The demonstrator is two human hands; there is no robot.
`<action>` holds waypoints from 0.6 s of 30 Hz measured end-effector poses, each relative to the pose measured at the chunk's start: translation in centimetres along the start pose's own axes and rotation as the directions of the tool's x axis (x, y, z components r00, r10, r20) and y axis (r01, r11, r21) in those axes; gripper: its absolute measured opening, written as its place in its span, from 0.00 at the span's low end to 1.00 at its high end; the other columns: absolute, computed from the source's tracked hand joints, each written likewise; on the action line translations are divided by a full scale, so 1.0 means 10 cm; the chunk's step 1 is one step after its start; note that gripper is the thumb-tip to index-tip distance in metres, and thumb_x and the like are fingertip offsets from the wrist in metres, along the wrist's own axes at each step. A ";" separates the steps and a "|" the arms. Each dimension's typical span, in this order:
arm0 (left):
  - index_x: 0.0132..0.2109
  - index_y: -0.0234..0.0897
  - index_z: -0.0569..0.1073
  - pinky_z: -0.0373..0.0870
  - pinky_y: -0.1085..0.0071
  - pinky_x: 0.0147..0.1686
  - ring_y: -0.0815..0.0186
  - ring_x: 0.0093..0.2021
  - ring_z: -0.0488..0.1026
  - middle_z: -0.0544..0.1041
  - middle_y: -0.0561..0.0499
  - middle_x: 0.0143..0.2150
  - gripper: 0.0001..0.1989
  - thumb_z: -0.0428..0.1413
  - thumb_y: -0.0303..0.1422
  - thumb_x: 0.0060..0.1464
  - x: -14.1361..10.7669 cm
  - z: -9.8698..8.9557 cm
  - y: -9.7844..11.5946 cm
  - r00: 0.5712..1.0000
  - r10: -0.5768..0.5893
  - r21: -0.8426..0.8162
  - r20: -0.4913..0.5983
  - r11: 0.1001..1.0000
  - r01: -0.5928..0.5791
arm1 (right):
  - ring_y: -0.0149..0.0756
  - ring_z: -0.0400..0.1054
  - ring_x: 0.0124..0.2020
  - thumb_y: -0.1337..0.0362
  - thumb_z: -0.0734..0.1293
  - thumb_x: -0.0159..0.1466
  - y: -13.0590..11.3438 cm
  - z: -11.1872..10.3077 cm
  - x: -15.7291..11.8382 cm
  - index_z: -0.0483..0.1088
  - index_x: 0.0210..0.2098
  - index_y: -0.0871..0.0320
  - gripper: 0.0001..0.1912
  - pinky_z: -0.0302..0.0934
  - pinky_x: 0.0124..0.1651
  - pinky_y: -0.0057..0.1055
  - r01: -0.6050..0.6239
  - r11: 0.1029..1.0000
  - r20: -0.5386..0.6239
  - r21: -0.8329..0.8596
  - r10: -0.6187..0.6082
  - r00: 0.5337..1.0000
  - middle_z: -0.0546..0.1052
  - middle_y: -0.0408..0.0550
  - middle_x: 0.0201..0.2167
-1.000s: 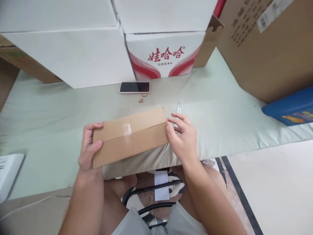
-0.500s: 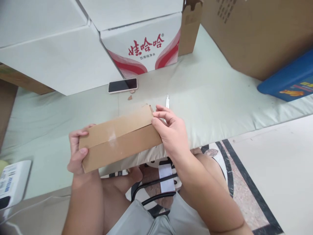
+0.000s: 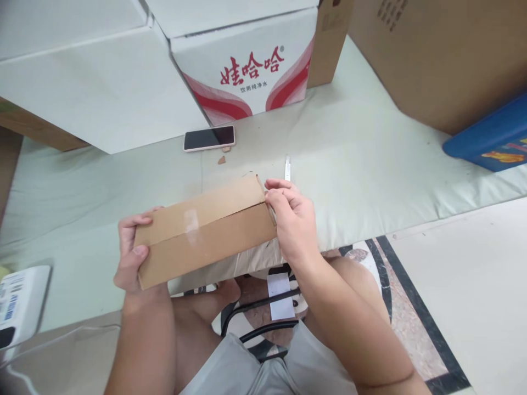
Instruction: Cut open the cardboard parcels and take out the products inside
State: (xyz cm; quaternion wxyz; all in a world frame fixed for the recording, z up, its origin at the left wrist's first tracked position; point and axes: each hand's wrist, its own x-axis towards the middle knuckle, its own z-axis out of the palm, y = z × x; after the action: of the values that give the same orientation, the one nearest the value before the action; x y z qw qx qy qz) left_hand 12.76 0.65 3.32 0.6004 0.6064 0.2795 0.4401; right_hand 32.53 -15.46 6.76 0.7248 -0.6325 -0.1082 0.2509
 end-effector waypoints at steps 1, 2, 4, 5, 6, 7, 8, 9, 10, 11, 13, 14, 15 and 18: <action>0.40 0.43 0.71 0.66 0.59 0.49 0.52 0.50 0.69 0.74 0.46 0.48 0.23 0.66 0.46 0.38 0.00 0.00 -0.01 1.000 -0.004 -0.001 -0.002 1.000 0.004 | 0.45 0.72 0.54 0.54 0.68 0.58 0.00 -0.01 0.01 0.68 0.20 0.57 0.16 0.68 0.54 0.43 0.017 1.000 0.013 -0.007 -0.017 1.000 0.77 0.52 0.49; 0.40 0.43 0.71 0.66 0.58 0.49 0.52 0.50 0.69 0.75 0.46 0.47 0.23 0.66 0.47 0.38 0.00 -0.01 -0.01 1.000 -0.008 0.000 -0.007 1.000 0.008 | 0.45 0.72 0.55 0.54 0.66 0.59 0.00 -0.04 0.03 0.66 0.20 0.57 0.17 0.68 0.54 0.43 0.047 0.999 0.024 -0.009 -0.047 0.999 0.76 0.52 0.49; 0.40 0.43 0.72 0.67 0.58 0.50 0.52 0.51 0.70 0.75 0.46 0.47 0.23 0.66 0.47 0.38 -0.01 -0.02 -0.03 1.000 -0.017 0.005 -0.017 1.000 0.017 | 0.43 0.71 0.55 0.53 0.63 0.62 0.02 -0.12 0.13 0.63 0.21 0.56 0.18 0.68 0.55 0.43 0.145 0.989 0.007 -0.025 -0.145 0.989 0.76 0.51 0.48; 0.40 0.43 0.72 0.67 0.59 0.49 0.52 0.50 0.70 0.75 0.47 0.48 0.23 0.66 0.47 0.38 -0.01 -0.03 -0.04 1.000 -0.017 0.006 -0.019 1.000 0.017 | 0.42 0.71 0.54 0.53 0.62 0.64 0.04 -0.18 0.20 0.64 0.22 0.56 0.17 0.68 0.55 0.43 0.202 0.977 -0.031 -0.062 -0.205 0.978 0.75 0.50 0.46; 0.41 0.43 0.72 0.67 0.59 0.48 0.52 0.50 0.70 0.76 0.47 0.48 0.23 0.66 0.47 0.38 -0.02 -0.03 -0.05 1.000 -0.013 0.005 -0.017 1.000 0.013 | 0.41 0.71 0.52 0.54 0.61 0.64 0.06 -0.25 0.28 0.65 0.24 0.55 0.16 0.67 0.54 0.42 0.248 0.959 -0.074 -0.135 -0.259 0.963 0.75 0.50 0.44; 0.41 0.43 0.72 0.68 0.59 0.48 0.52 0.49 0.71 0.76 0.47 0.48 0.23 0.66 0.47 0.39 -0.02 -0.04 -0.05 1.000 -0.010 0.004 -0.012 1.000 0.010 | 0.40 0.71 0.50 0.54 0.60 0.65 0.09 -0.31 0.37 0.67 0.28 0.54 0.14 0.67 0.53 0.42 0.269 0.932 -0.105 -0.242 -0.301 0.948 0.75 0.49 0.41; 0.41 0.43 0.72 0.68 0.59 0.47 0.52 0.49 0.71 0.76 0.47 0.48 0.23 0.66 0.47 0.40 -0.03 -0.04 -0.06 1.000 -0.007 0.003 -0.008 1.000 0.007 | 0.40 0.71 0.47 0.55 0.61 0.65 0.13 -0.36 0.45 0.70 0.32 0.54 0.12 0.67 0.52 0.42 0.263 0.889 -0.107 -0.375 -0.324 0.940 0.75 0.49 0.40; 0.42 0.43 0.72 0.69 0.59 0.46 0.53 0.49 0.72 0.76 0.47 0.49 0.23 0.66 0.47 0.41 -0.03 -0.05 -0.06 1.000 -0.007 0.004 -0.001 1.000 0.007 | 0.41 0.71 0.45 0.56 0.62 0.64 0.18 -0.40 0.52 0.72 0.38 0.54 0.11 0.66 0.51 0.43 0.237 0.823 -0.077 -0.517 -0.320 0.944 0.75 0.50 0.40; 0.42 0.43 0.72 0.70 0.59 0.45 0.53 0.48 0.72 0.76 0.47 0.49 0.23 0.66 0.48 0.41 -0.03 -0.05 -0.07 1.000 -0.008 0.007 0.000 1.000 0.008 | 0.43 0.71 0.44 0.56 0.62 0.63 0.22 -0.42 0.58 0.74 0.44 0.54 0.14 0.66 0.50 0.43 0.204 0.732 -0.017 -0.650 -0.283 0.959 0.75 0.51 0.40; 0.42 0.43 0.71 0.70 0.59 0.45 0.53 0.47 0.73 0.76 0.47 0.49 0.23 0.66 0.48 0.41 -0.04 -0.04 -0.06 1.000 -0.011 0.008 0.001 1.000 0.011 | 0.45 0.72 0.44 0.56 0.63 0.63 0.27 -0.42 0.62 0.74 0.49 0.54 0.18 0.66 0.49 0.44 0.181 0.623 0.055 -0.761 -0.216 0.975 0.75 0.53 0.41; 0.42 0.43 0.72 0.72 0.59 0.43 0.54 0.46 0.73 0.76 0.47 0.49 0.23 0.66 0.47 0.41 -0.04 -0.03 -0.05 1.000 -0.020 0.003 0.001 1.000 0.020 | 0.49 0.72 0.43 0.56 0.64 0.63 0.33 -0.40 0.66 0.75 0.52 0.53 0.20 0.65 0.46 0.43 0.171 0.413 0.159 -0.895 -0.063 0.985 0.74 0.56 0.43; 0.42 0.44 0.72 0.72 0.60 0.43 0.54 0.46 0.73 0.76 0.47 0.49 0.22 0.66 0.47 0.40 -0.04 -0.03 -0.05 1.000 -0.023 -0.003 -0.003 1.000 0.023 | 0.49 0.72 0.42 0.56 0.64 0.63 0.35 -0.38 0.67 0.75 0.50 0.53 0.18 0.64 0.44 0.42 0.174 0.336 0.183 -0.926 -0.006 0.983 0.75 0.56 0.42; 0.42 0.43 0.72 0.72 0.60 0.43 0.55 0.46 0.73 0.76 0.47 0.49 0.22 0.66 0.46 0.41 -0.04 -0.02 -0.04 1.000 -0.029 -0.010 -0.005 1.000 0.029 | 0.49 0.72 0.39 0.57 0.64 0.63 0.36 -0.36 0.67 0.76 0.46 0.53 0.15 0.63 0.41 0.41 0.176 0.287 0.191 -0.942 0.026 0.981 0.75 0.56 0.40; 0.42 0.43 0.73 0.73 0.61 0.44 0.55 0.46 0.74 0.76 0.47 0.49 0.22 0.67 0.45 0.40 -0.06 0.01 -0.01 0.999 -0.037 -0.031 -0.008 0.999 0.037 | 0.42 0.67 0.31 0.62 0.65 0.60 0.35 -0.35 0.69 0.72 0.36 0.54 0.06 0.58 0.37 0.37 0.137 0.320 0.151 -0.938 0.019 0.988 0.75 0.50 0.30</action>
State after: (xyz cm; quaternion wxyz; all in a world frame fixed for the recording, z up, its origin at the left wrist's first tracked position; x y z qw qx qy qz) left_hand 12.56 0.14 3.11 0.6166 0.5899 0.2865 0.4356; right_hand 39.25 -14.77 1.59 0.2206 -0.9132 -0.3052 0.1558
